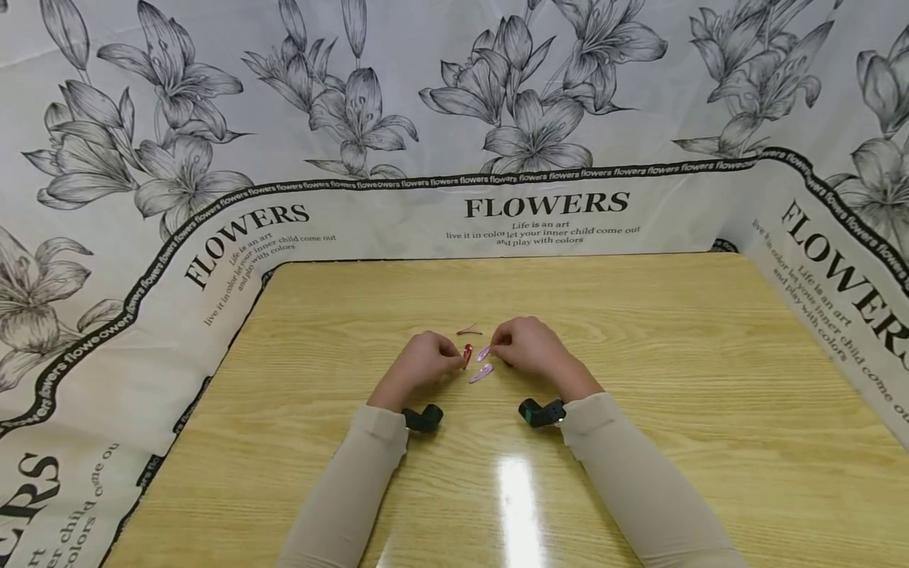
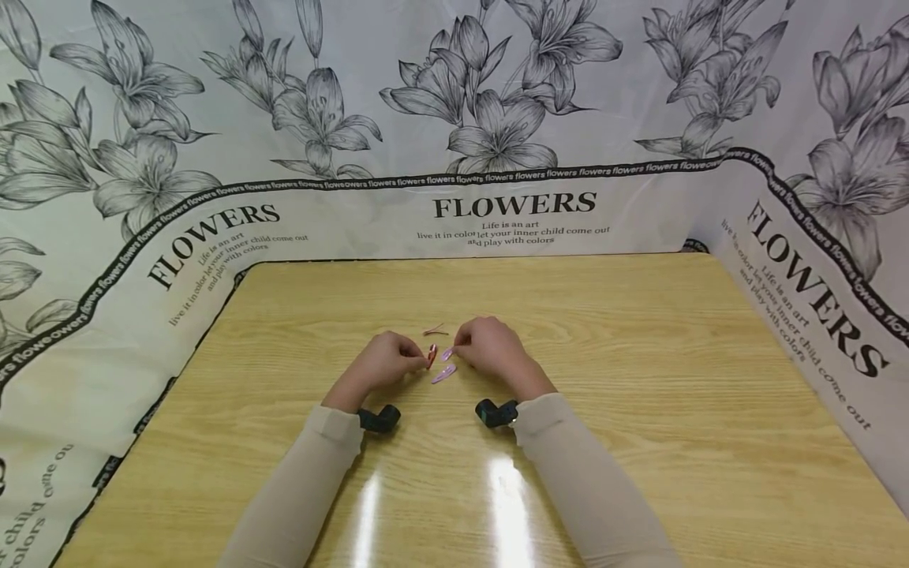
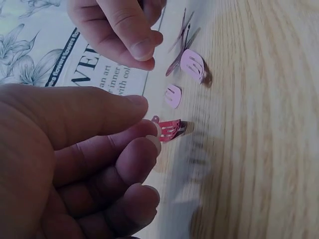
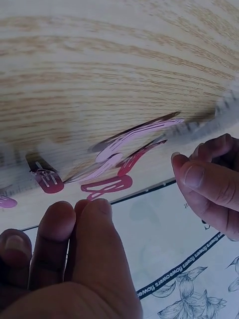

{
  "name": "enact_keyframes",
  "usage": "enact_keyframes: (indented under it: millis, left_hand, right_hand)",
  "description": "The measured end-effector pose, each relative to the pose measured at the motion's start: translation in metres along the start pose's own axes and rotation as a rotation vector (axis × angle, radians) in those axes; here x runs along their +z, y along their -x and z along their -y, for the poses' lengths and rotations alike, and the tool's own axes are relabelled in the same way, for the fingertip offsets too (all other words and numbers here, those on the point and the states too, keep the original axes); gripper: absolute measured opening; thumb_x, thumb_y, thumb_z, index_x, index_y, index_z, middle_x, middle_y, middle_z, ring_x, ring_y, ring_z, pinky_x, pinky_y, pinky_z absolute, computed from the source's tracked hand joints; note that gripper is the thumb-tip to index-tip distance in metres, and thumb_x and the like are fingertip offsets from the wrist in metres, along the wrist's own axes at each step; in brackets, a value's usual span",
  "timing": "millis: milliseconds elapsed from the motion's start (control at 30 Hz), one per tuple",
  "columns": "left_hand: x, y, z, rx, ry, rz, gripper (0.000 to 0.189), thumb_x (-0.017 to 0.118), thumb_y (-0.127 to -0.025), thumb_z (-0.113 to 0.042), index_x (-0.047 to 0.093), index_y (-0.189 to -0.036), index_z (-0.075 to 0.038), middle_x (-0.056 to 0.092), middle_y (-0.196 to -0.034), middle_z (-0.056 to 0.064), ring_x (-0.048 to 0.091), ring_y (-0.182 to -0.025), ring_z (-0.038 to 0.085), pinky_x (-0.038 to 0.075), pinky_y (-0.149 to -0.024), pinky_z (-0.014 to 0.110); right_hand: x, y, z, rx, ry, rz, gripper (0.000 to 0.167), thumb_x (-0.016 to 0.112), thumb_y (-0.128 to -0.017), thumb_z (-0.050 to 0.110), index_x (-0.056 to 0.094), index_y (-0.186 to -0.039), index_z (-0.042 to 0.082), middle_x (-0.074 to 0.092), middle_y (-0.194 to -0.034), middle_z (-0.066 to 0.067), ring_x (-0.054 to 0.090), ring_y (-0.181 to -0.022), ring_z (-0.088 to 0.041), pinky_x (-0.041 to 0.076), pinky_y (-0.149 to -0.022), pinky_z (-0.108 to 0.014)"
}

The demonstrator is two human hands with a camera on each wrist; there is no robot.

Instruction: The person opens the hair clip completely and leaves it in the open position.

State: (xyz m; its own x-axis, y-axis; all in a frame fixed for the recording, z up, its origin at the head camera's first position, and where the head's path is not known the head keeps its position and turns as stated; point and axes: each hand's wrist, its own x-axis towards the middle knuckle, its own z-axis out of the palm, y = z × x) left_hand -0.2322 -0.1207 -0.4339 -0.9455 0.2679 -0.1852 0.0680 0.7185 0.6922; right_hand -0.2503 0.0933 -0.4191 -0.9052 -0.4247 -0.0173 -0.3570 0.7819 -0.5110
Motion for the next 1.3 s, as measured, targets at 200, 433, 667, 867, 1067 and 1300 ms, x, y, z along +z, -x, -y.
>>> enact_keyframes:
  millis: [200,433,667,867,1067,1300]
  left_hand:
    - [0.0,-0.001,0.0,-0.022,0.0,0.019,0.015,0.068,-0.09,-0.025,0.074,-0.082,-0.014,0.067,-0.077,0.001,0.054,-0.061,0.014,0.044,-0.055,0.027]
    - [0.001,0.001,-0.002,-0.041,-0.009,0.041,0.014,0.069,-0.088,-0.023,0.073,-0.079,-0.013,0.065,-0.072,0.001,0.053,-0.061,0.013,0.043,-0.055,0.026]
    - [0.002,0.004,-0.005,-0.039,-0.021,0.06,0.014,0.069,-0.087,-0.021,0.072,-0.077,-0.011,0.064,-0.069,0.001,0.052,-0.058,0.012,0.041,-0.053,0.025]
    - [0.005,0.003,-0.005,-0.043,-0.036,0.066,0.017,0.07,-0.086,-0.021,0.07,-0.073,-0.012,0.062,-0.065,-0.001,0.049,-0.056,0.012,0.04,-0.051,0.025]
    - [0.007,0.003,-0.008,-0.037,-0.056,0.073,0.023,0.072,-0.085,-0.022,0.067,-0.066,-0.011,0.056,-0.057,-0.003,0.046,-0.052,0.01,0.036,-0.048,0.024]
    - [0.008,0.007,-0.013,-0.049,-0.07,0.069,0.025,0.074,-0.083,-0.023,0.065,-0.064,-0.01,0.051,-0.054,-0.004,0.043,-0.05,0.01,0.033,-0.046,0.024]
  right_hand:
    - [-0.002,0.0,0.001,-0.022,0.009,0.032,0.01,0.068,-0.09,0.022,0.075,-0.091,0.014,0.071,-0.085,0.002,0.059,-0.076,-0.014,0.049,-0.075,-0.035]
    - [-0.001,0.001,0.002,-0.006,-0.004,0.075,0.009,0.066,-0.089,0.019,0.075,-0.09,0.016,0.071,-0.087,0.003,0.059,-0.078,-0.014,0.049,-0.076,-0.034]
    - [0.002,0.001,0.001,-0.008,0.005,0.103,0.008,0.067,-0.088,0.019,0.074,-0.089,0.016,0.069,-0.086,0.003,0.057,-0.078,-0.015,0.048,-0.075,-0.034]
    - [0.002,0.001,0.001,-0.018,0.014,0.119,0.006,0.068,-0.087,0.021,0.073,-0.086,0.017,0.068,-0.082,0.004,0.056,-0.075,-0.015,0.046,-0.071,-0.031]
    - [0.001,0.002,0.003,-0.021,0.026,0.126,0.006,0.069,-0.087,0.021,0.072,-0.084,0.017,0.068,-0.081,0.004,0.056,-0.074,-0.014,0.047,-0.07,-0.031]
    - [0.002,0.002,0.004,-0.009,0.028,0.146,0.007,0.069,-0.087,0.021,0.073,-0.084,0.016,0.067,-0.08,0.004,0.056,-0.073,-0.015,0.046,-0.07,-0.031]
